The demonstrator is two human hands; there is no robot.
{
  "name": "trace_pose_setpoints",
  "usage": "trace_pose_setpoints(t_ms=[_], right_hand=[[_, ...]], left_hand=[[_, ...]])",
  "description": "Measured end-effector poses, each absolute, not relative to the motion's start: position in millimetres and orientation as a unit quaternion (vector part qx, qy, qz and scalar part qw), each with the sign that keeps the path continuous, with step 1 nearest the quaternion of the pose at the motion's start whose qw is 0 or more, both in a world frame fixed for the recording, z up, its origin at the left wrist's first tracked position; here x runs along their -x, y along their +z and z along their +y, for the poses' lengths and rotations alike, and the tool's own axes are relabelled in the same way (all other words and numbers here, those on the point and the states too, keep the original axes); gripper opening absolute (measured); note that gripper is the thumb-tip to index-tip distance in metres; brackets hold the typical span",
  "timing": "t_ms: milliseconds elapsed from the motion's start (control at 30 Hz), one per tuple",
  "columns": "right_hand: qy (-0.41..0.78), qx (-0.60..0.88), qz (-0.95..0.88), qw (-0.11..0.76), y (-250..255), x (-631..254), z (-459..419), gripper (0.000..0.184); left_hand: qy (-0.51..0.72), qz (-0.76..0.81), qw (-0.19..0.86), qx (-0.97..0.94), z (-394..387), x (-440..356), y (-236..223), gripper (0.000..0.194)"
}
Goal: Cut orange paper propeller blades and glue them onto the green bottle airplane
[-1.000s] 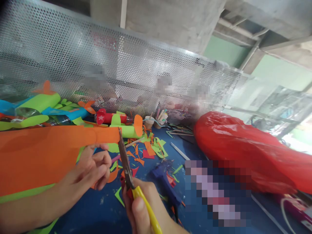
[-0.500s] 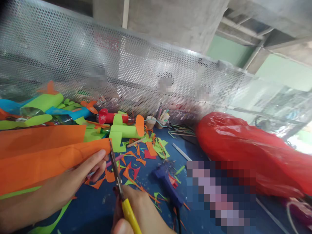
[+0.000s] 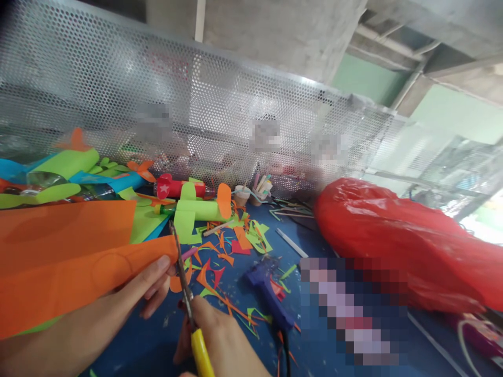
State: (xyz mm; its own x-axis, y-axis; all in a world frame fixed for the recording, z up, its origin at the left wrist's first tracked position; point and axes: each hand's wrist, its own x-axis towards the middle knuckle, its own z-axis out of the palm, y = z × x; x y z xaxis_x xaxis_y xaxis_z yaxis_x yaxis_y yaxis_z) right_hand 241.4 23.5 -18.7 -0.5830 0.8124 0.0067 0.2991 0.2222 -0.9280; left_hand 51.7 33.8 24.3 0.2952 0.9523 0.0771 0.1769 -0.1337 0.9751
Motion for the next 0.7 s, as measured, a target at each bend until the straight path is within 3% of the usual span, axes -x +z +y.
trace_pose_setpoints(t_ms=[200,400,700], right_hand=[[0.541,0.421,-0.705,0.180,-27.5,-234.6,40.2,0.072],[0.394,0.473,-0.744,0.258,-5.1,-241.2,15.8,0.055],[0.361,0.471,-0.761,0.263,10.3,-233.4,3.8,0.071]], left_hand=[[0.422,0.413,0.511,-0.625,28.5,-48.7,29.0,0.042],[0.426,0.425,0.514,-0.611,27.1,-50.2,28.0,0.038],[0.417,0.392,0.555,-0.604,29.7,-49.7,26.9,0.043]])
